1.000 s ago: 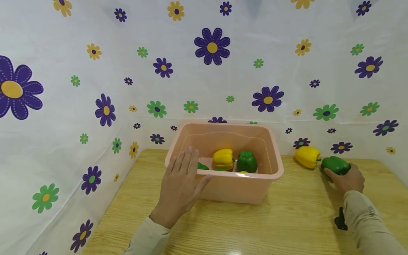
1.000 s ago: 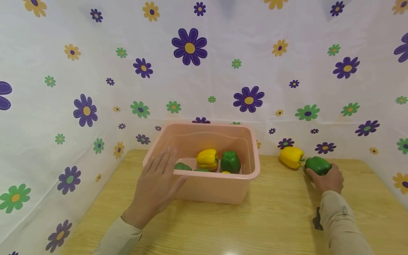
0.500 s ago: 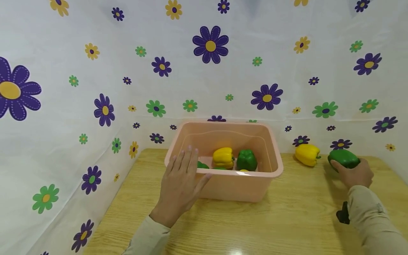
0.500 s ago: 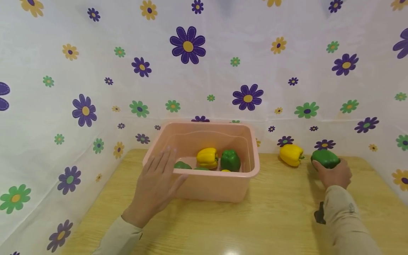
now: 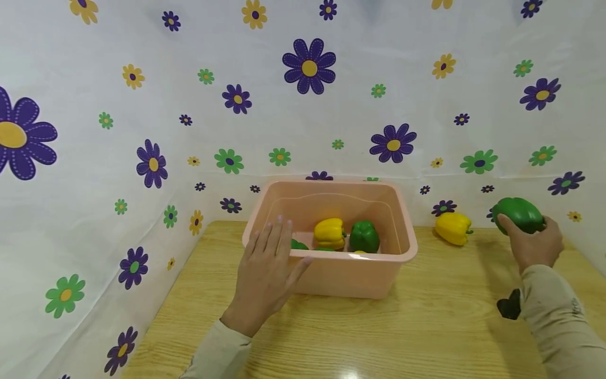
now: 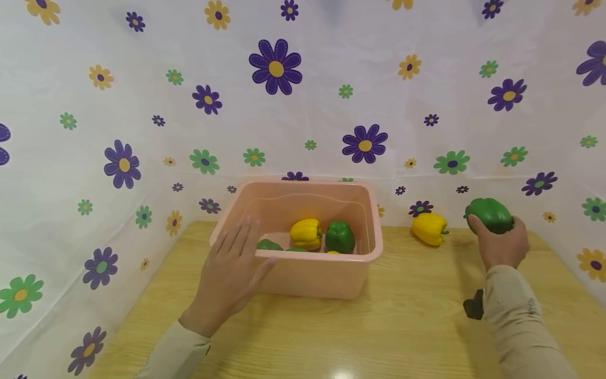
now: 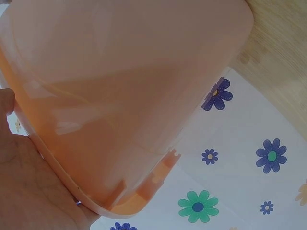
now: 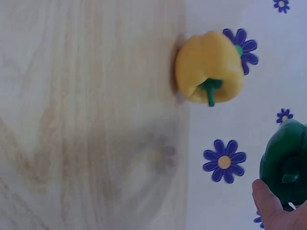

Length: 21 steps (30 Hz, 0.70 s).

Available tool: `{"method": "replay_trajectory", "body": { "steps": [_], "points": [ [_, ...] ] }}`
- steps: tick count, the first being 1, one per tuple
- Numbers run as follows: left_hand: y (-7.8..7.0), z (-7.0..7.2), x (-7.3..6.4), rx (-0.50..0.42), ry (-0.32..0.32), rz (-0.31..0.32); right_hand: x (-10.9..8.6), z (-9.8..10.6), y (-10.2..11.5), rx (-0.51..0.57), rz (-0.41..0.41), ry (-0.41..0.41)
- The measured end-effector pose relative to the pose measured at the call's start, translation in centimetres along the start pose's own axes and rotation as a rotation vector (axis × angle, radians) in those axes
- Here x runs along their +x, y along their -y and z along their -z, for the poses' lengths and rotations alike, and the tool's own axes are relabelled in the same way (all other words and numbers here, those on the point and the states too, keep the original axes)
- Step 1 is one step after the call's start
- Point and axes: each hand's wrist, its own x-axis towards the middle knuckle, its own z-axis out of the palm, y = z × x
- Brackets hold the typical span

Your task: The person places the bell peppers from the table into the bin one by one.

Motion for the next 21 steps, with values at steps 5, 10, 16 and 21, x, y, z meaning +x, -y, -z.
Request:
{"method": "replay_trajectory", "body": {
  "steps": [5, 10, 16, 21],
  "points": [
    [0.0, 0.0, 0.0, -0.002, 0.018, 0.008, -0.3, -0.5, 1.4, 0.091, 0.017, -0.047],
    [0.0, 0.1, -0.1, -0.005, 0.032, 0.011, -1.2, -1.1, 3.2, 0.246, 0.042, -0.085],
    [0.0, 0.2, -0.2, -0.008, 0.030, 0.008, -2.8, -1.9, 5.4, 0.539, 0.095, -0.049],
    [0.0, 0.2, -0.1, -0.012, 0.017, 0.003, -4.0, -3.0, 7.1, 0.706, 0.215, 0.021]
  ]
}}
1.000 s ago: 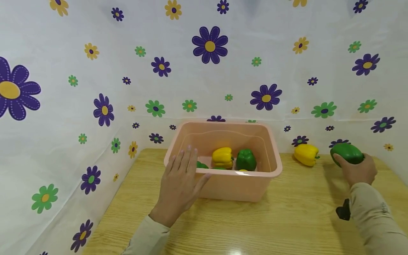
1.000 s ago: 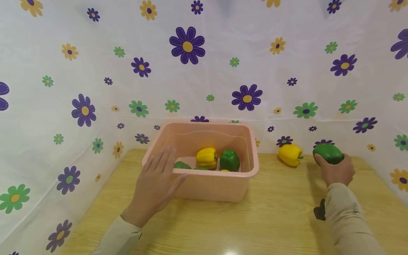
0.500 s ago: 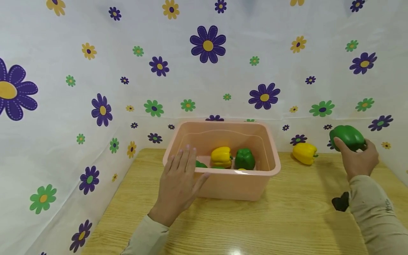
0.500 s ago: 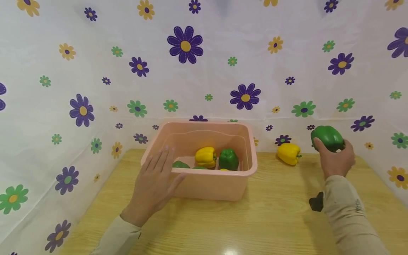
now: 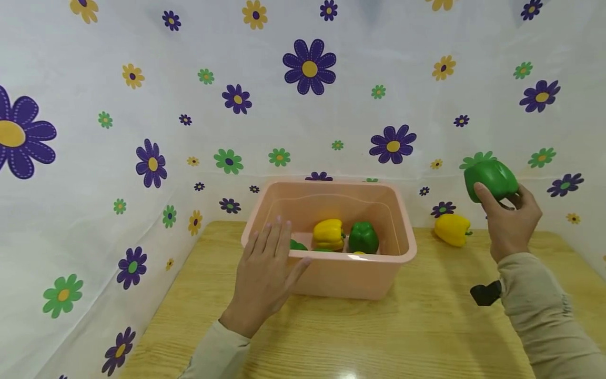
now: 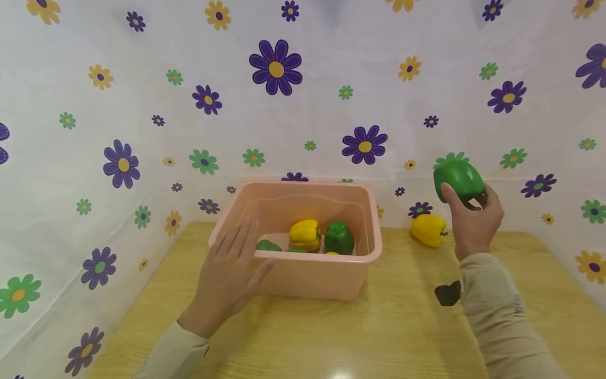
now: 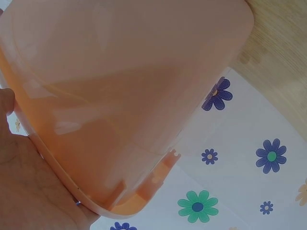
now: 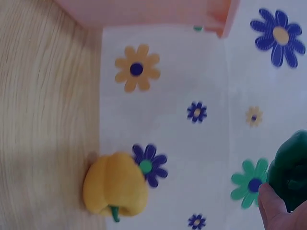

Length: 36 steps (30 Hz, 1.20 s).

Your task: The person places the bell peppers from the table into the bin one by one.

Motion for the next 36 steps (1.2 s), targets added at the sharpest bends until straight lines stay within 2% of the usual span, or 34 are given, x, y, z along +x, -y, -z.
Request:
{"method": "replay_trajectory", "body": {
  "steps": [4, 9, 17, 27, 36],
  "points": [
    [0.0, -0.1, 0.0, -0.001, -0.010, -0.005, -1.1, -1.4, 0.6, 0.108, 0.016, 0.082],
    [0.1, -0.1, 0.0, 0.001, -0.018, -0.004, -2.6, -3.1, 1.2, 0.167, 0.013, 0.180],
    [-0.1, 0.0, -0.1, -0.005, -0.018, -0.002, -4.5, -4.5, 1.2, 0.136, 0.006, 0.275],
    [-0.1, 0.0, 0.0, -0.007, -0.013, 0.003, -7.1, -5.7, 0.8, 0.057, 0.046, 0.449],
    [0.1, -0.2, -0.1, -0.009, -0.032, 0.000, -8.1, -6.3, 0.1, 0.004, 0.068, 0.562]
  ]
}}
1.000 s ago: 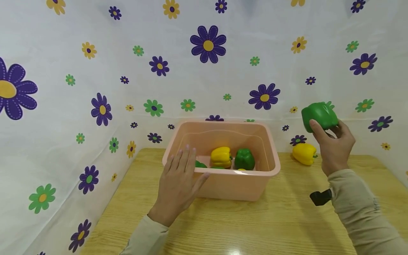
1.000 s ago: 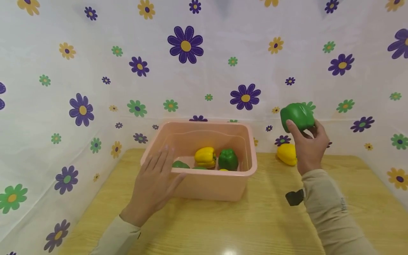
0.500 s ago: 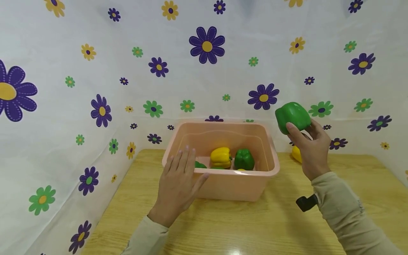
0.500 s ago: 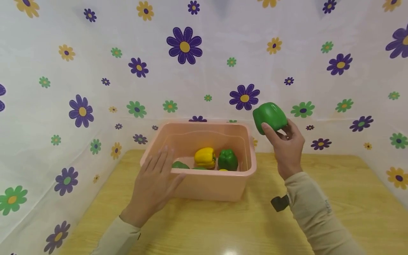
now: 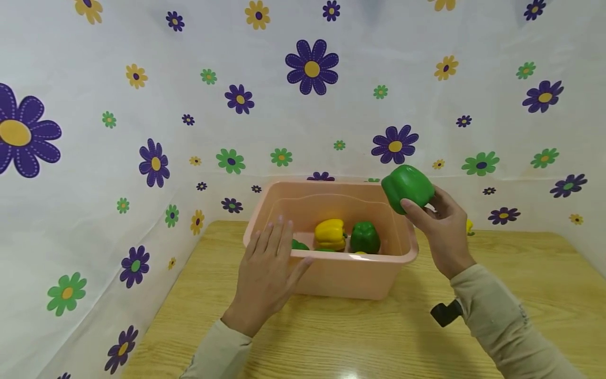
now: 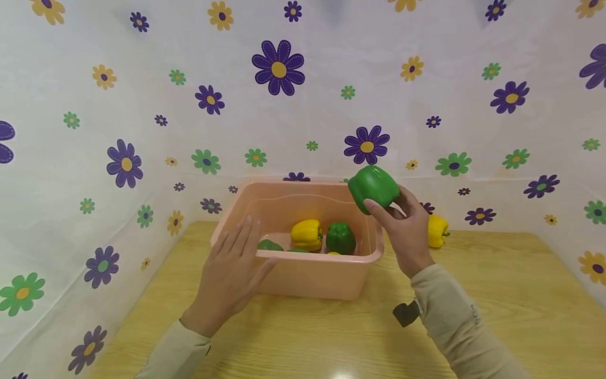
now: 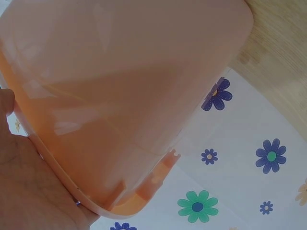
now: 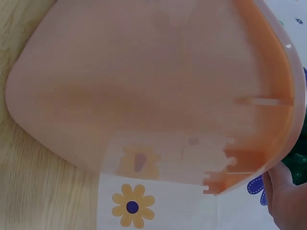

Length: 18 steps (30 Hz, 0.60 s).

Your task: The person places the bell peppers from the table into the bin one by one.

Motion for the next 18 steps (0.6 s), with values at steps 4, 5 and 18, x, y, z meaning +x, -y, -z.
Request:
{"method": "replay_trajectory", "body": {
  "steps": [4, 5, 18],
  "points": [
    [-0.02, 0.07, 0.05, 0.006, -0.001, -0.004, -0.14, 0.04, -0.27, -0.039, -0.025, 0.031],
    [-0.02, 0.08, 0.06, 0.007, 0.000, -0.004, -0.18, 0.10, -0.34, -0.047, -0.031, 0.039],
    [-0.09, 0.16, 0.04, 0.014, -0.002, -0.001, -0.19, 0.38, -0.37, -0.134, -0.074, 0.119]
  ]
}}
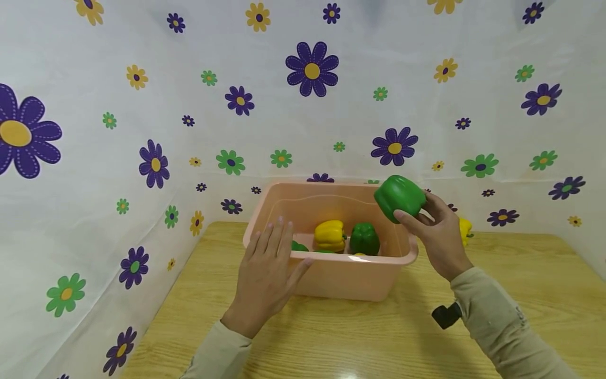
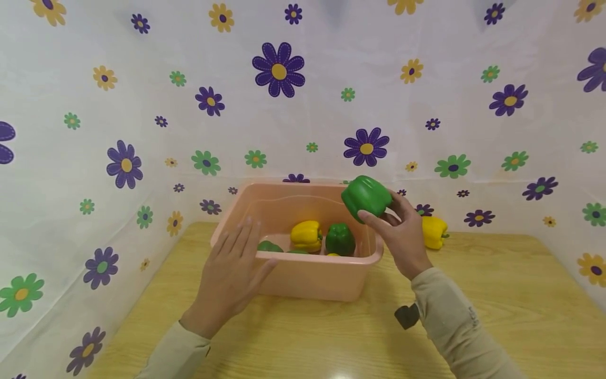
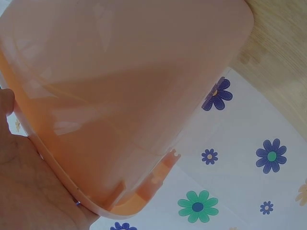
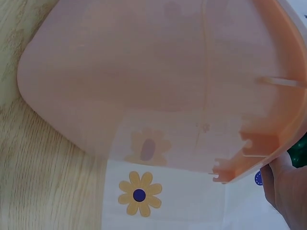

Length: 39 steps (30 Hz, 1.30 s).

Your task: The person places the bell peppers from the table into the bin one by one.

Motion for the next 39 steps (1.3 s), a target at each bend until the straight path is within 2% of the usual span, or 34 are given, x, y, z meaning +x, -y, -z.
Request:
{"method": "replay_trajectory", "body": {
  "steps": [12, 23, 31, 39],
  "points": [
    [-0.08, 0.10, 0.03, 0.015, 0.027, 0.006, -0.02, 0.04, 0.15, 0.010, -0.012, 0.031],
    [-0.07, 0.03, 0.07, 0.009, 0.011, 0.005, 0.04, 0.03, -0.06, 0.027, 0.006, 0.038],
    [-0.04, -0.06, 0.03, 0.005, 0.021, 0.011, 0.03, 0.08, -0.04, -0.059, -0.007, 0.034],
    [0.07, -0.27, -0.01, -0.004, -0.007, -0.002, -0.07, 0.07, 0.11, -0.081, -0.021, 0.035]
  ]
}}
